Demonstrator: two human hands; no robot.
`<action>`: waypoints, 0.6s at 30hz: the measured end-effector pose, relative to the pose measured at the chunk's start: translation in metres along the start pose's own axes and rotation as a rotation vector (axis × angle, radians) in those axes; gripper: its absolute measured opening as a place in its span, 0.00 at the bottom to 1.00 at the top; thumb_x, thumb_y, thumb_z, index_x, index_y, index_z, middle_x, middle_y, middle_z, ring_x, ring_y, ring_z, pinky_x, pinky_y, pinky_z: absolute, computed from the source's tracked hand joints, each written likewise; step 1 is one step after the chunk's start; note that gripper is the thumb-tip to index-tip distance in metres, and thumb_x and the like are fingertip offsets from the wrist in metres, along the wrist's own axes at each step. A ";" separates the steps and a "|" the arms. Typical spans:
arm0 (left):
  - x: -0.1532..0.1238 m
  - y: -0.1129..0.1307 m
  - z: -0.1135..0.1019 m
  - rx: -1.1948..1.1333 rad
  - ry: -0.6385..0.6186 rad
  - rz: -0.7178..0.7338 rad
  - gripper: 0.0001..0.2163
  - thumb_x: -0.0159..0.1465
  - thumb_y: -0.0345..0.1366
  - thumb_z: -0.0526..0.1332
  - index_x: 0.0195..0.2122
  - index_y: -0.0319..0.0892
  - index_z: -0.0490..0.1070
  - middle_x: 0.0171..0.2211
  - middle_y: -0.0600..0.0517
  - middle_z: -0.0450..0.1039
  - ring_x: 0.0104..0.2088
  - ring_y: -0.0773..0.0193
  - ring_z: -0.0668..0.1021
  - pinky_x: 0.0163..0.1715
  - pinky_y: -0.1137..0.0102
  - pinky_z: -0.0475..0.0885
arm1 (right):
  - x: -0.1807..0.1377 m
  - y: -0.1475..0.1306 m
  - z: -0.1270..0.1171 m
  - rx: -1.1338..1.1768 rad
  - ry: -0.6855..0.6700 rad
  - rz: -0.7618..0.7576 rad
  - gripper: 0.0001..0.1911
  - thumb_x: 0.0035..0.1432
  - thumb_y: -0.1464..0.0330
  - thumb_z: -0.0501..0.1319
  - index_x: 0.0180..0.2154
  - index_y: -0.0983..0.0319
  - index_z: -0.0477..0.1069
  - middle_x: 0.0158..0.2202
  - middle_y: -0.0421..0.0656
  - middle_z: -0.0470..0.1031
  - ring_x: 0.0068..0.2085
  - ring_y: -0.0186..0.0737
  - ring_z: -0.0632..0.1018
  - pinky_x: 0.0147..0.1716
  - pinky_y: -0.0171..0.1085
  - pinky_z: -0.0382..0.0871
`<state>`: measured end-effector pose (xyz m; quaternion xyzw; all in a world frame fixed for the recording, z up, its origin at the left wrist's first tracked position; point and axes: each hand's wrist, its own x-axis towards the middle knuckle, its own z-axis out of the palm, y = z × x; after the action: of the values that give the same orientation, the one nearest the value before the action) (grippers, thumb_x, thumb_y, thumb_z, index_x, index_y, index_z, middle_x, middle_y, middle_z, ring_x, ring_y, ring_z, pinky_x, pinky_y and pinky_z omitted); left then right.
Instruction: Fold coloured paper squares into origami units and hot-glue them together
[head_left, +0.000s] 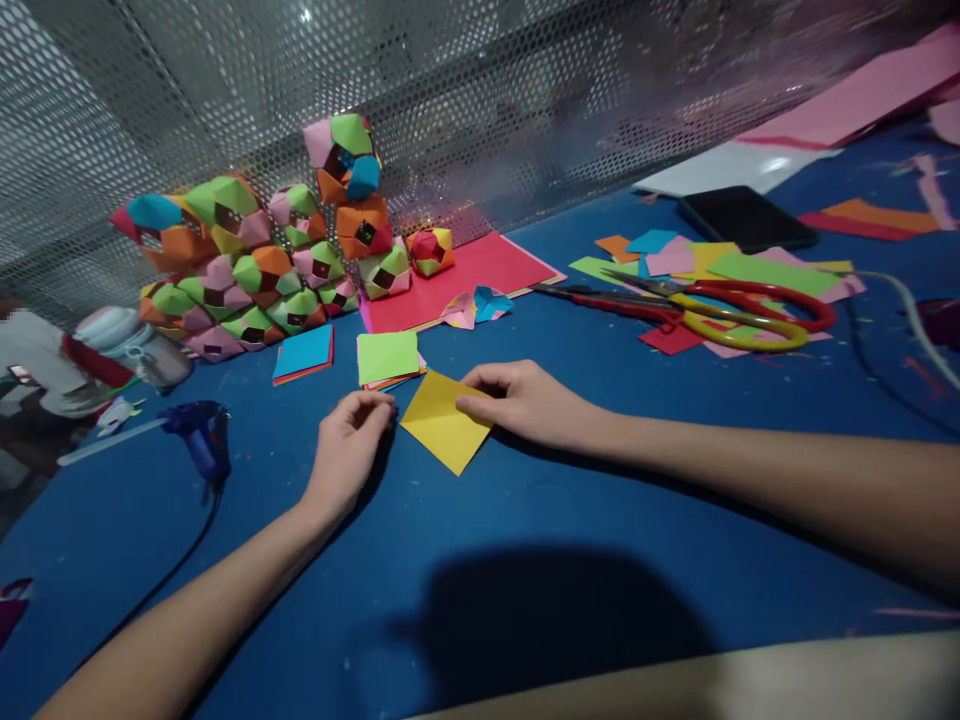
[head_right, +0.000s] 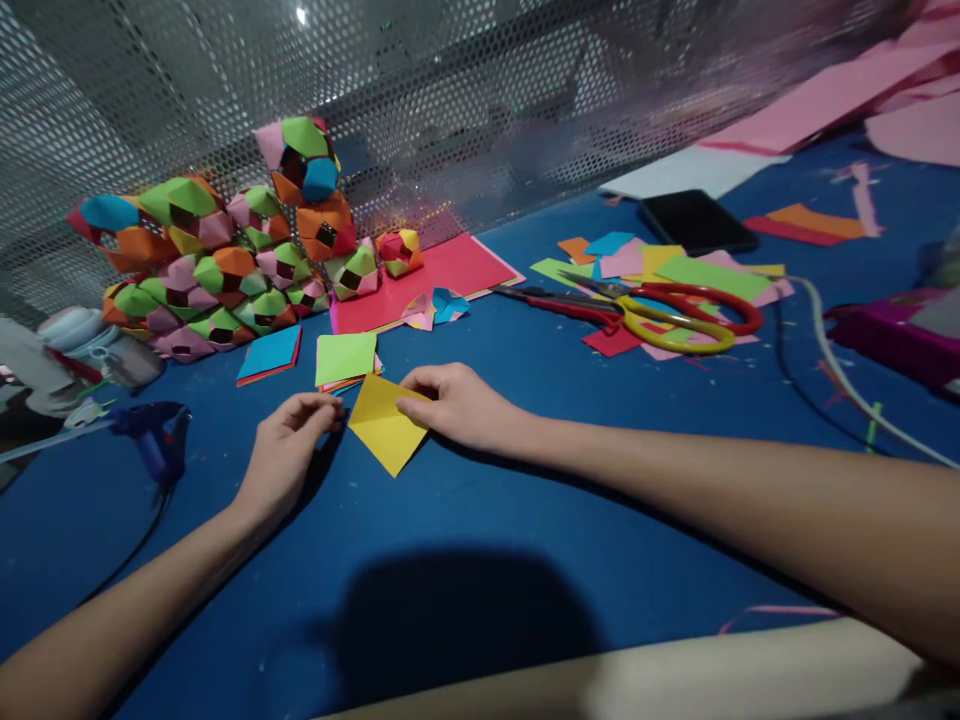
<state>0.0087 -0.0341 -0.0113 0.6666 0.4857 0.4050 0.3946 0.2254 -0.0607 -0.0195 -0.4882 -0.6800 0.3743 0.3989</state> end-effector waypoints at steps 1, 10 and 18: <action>-0.001 0.000 0.000 0.069 -0.044 0.028 0.09 0.58 0.36 0.60 0.38 0.39 0.70 0.36 0.49 0.73 0.34 0.66 0.74 0.36 0.71 0.69 | 0.000 0.000 0.000 -0.007 -0.005 -0.008 0.10 0.54 0.67 0.56 0.34 0.65 0.73 0.30 0.41 0.75 0.30 0.34 0.72 0.27 0.30 0.63; -0.007 0.004 0.005 0.434 -0.199 0.250 0.10 0.58 0.29 0.56 0.41 0.41 0.70 0.32 0.51 0.74 0.30 0.67 0.73 0.34 0.70 0.68 | -0.002 0.007 0.005 -0.230 -0.012 -0.203 0.14 0.48 0.76 0.54 0.38 0.65 0.72 0.35 0.42 0.74 0.33 0.35 0.72 0.32 0.32 0.64; -0.005 0.010 -0.004 0.098 0.000 0.138 0.09 0.61 0.36 0.56 0.38 0.41 0.74 0.36 0.50 0.74 0.37 0.65 0.75 0.39 0.70 0.69 | -0.006 -0.001 -0.007 -0.027 0.339 -0.155 0.12 0.59 0.67 0.53 0.41 0.62 0.72 0.40 0.44 0.75 0.39 0.39 0.75 0.40 0.39 0.69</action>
<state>0.0069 -0.0403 -0.0017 0.7171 0.4578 0.4069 0.3326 0.2328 -0.0662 -0.0165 -0.4957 -0.6436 0.2457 0.5288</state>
